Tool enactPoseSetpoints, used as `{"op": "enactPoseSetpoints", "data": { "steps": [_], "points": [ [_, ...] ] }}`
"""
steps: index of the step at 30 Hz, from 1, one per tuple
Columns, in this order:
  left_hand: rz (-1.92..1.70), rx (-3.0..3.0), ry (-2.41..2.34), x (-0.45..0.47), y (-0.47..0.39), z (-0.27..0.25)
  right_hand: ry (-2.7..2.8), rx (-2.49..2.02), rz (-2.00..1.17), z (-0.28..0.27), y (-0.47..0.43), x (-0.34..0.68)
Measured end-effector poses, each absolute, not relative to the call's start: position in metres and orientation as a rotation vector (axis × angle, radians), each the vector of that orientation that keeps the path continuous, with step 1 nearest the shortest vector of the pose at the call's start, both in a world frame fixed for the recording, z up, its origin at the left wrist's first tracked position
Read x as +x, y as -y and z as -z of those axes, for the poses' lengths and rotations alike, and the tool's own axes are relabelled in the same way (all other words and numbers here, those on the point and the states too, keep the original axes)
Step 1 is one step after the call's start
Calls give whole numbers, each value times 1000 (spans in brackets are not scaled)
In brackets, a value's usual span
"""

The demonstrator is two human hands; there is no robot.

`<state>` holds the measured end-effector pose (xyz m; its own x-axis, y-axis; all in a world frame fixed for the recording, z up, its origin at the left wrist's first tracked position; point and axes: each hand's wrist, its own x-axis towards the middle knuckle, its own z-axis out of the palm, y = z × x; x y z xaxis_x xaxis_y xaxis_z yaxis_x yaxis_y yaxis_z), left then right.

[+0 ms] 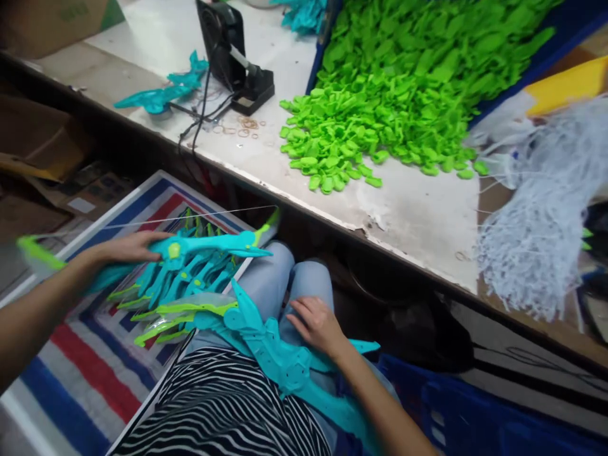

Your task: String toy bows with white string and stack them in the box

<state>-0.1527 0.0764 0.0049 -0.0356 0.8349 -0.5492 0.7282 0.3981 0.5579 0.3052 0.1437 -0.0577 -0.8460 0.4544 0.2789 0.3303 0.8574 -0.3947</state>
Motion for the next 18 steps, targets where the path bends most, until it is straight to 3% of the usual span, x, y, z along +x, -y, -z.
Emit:
{"op": "enactPoseSetpoints", "data": {
  "steps": [3, 7, 14, 18],
  "points": [
    [-360, 1057, -1874, -184, 5, 32, 2761, -631, -624, 62, -143, 303],
    [-439, 837, -1931, -160, 74, 108, 2824, -759, -935, 59, -138, 297],
    [-488, 526, -2039, -104, 67, 237, 2818, -1229, -1608, 30, -129, 290],
    [-459, 464, -2041, -95, 57, 283, 2866, -1324, -1638, 17, -123, 286]
  ]
}}
